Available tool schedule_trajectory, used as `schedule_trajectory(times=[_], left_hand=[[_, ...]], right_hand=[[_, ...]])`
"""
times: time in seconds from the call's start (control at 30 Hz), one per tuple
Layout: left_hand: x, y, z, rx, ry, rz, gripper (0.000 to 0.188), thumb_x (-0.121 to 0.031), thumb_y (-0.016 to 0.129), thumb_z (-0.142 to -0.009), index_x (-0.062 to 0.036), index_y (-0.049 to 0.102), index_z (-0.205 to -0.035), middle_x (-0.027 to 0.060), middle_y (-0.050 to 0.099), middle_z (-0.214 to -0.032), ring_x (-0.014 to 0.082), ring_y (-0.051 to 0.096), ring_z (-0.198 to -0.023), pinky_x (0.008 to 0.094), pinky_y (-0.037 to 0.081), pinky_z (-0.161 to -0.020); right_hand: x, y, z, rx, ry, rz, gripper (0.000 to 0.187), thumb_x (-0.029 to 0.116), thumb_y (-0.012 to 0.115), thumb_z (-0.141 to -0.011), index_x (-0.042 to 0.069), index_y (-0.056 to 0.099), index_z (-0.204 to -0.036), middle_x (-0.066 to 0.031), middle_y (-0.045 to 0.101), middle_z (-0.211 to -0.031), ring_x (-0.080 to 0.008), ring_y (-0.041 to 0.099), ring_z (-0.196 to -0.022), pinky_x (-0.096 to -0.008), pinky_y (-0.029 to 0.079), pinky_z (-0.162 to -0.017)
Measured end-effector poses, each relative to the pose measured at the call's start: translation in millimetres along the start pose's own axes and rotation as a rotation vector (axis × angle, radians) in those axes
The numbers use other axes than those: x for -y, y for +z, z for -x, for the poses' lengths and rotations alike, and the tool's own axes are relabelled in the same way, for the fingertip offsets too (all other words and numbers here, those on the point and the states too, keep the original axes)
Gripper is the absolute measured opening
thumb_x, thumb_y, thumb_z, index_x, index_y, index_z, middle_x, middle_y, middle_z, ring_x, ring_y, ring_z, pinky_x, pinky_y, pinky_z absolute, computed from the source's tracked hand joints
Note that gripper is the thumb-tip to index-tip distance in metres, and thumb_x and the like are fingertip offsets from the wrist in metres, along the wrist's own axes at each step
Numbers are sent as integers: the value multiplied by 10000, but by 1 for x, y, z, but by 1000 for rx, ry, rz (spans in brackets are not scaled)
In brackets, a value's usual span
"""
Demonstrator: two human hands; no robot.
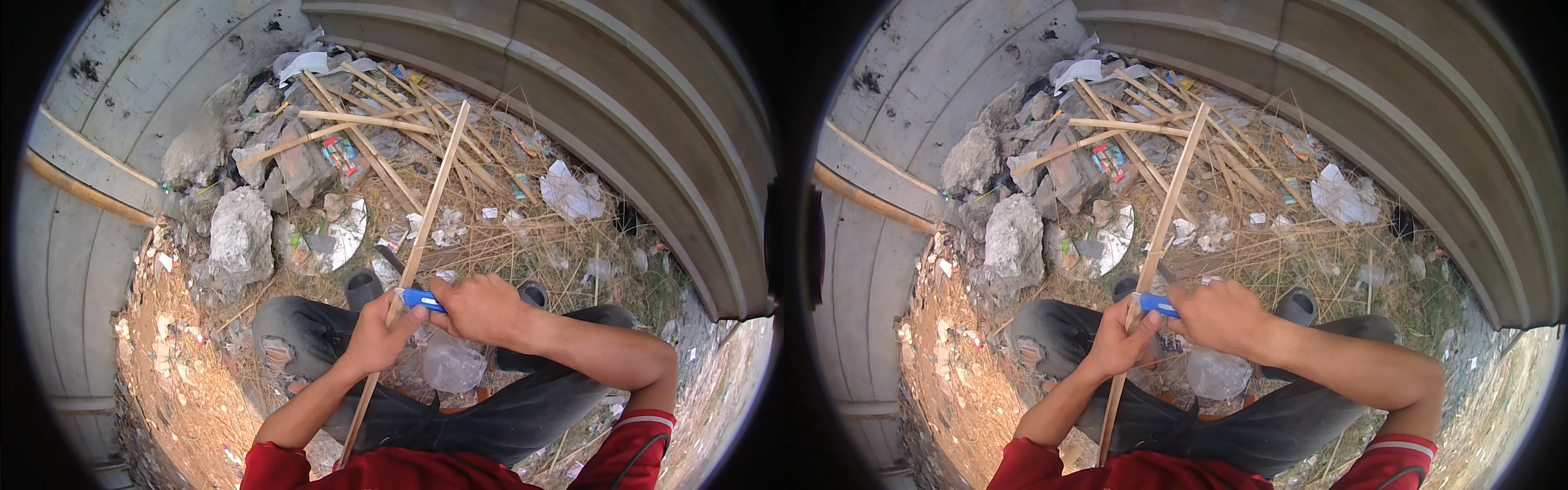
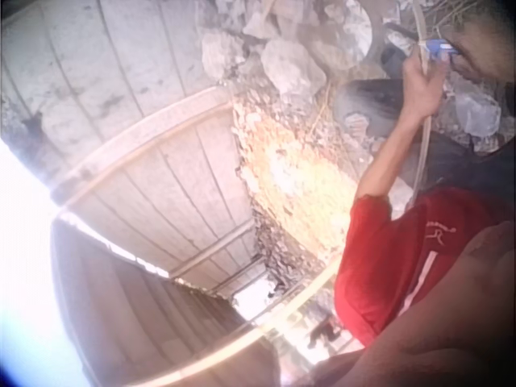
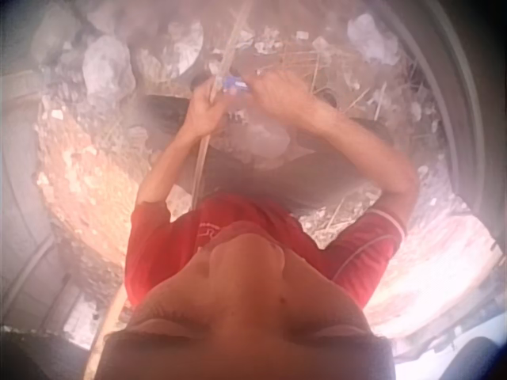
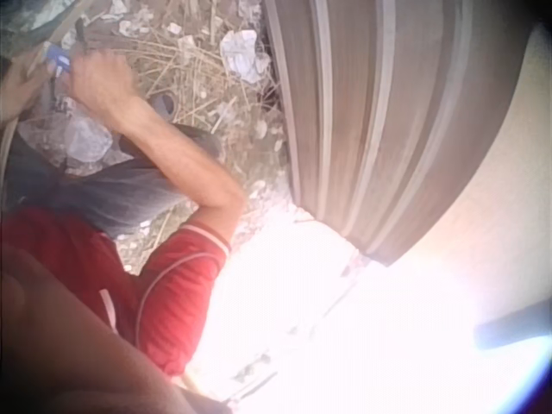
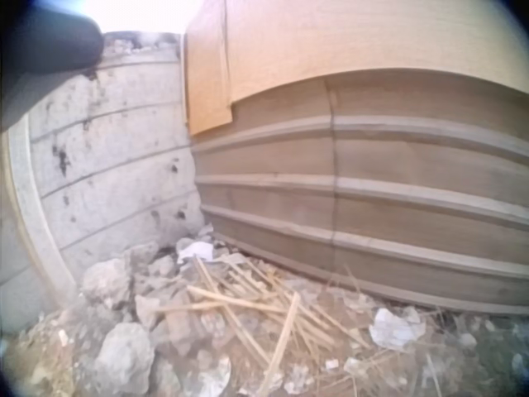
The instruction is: The person sits on a small stool and uses a blue utility knife to shave thin strips off a long bamboo stick. They repeatedly rotate the stick and scrape the blade along its length to smooth the surface and remove the outer layer.
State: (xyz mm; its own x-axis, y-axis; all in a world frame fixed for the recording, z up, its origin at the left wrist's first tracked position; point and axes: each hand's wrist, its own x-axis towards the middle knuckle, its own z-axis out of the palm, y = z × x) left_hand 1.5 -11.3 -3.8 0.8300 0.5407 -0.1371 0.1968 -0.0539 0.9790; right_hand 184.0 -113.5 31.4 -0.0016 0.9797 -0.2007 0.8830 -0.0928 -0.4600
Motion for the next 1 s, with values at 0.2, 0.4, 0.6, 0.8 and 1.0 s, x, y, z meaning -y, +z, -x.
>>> schedule_trajectory(times=[0.2, 0.4, 0.6, 0.8, 1.0], left_hand=[[-3, -7, -1, 75, -77, -64, 251, -279, 627, -1012, -30, 593, -1004, 11, 600, -781, 76, 525, -743, 274, 454, -678], [2, -2, 12, 147, -88, -138, 274, -316, 569, -1045, -53, 573, -972, -48, 504, -750, 47, 432, -678, 255, 401, -621], [15, -13, 22, 309, -99, 118, 294, -341, 507, -1073, -50, 534, -1046, -49, 424, -616, 46, 371, -484, 250, 304, -457], [6, -20, 16, 352, -264, 476, 361, -405, 468, -1076, -52, 537, -1104, -66, 374, -550, 23, 341, -414, 225, 262, -406], [0, -10, 7, 389, -220, 416, 425, -419, 404, -1090, -8, 501, -1137, -65, 305, -563, 32, 238, -413, 238, 239, -419]], right_hand=[[-24, -12, -12, -187, 86, 38, 291, 319, 657, -919, 50, 585, -1004, -213, 677, -723, -437, 682, -711, -548, 533, -641], [-88, -64, -21, -482, 438, 52, 289, 276, 615, -948, -13, 621, -957, -264, 680, -808, -479, 660, -807, -555, 519, -745], [-183, -112, 13, -913, 657, -40, 366, 319, 599, -970, -28, 606, -852, -175, 632, -699, -317, 632, -667, -439, 472, -638], [-83, -83, 13, -704, 448, -655, 354, 367, 705, -940, 24, 638, -883, 44, 460, -618, -62, 421, -588, -283, 335, -539], [-35, -41, -12, -487, 327, -741, 437, 419, 757, -895, -1, 663, -974, 0, 501, -625, -94, 450, -580, -306, 368, -532]])
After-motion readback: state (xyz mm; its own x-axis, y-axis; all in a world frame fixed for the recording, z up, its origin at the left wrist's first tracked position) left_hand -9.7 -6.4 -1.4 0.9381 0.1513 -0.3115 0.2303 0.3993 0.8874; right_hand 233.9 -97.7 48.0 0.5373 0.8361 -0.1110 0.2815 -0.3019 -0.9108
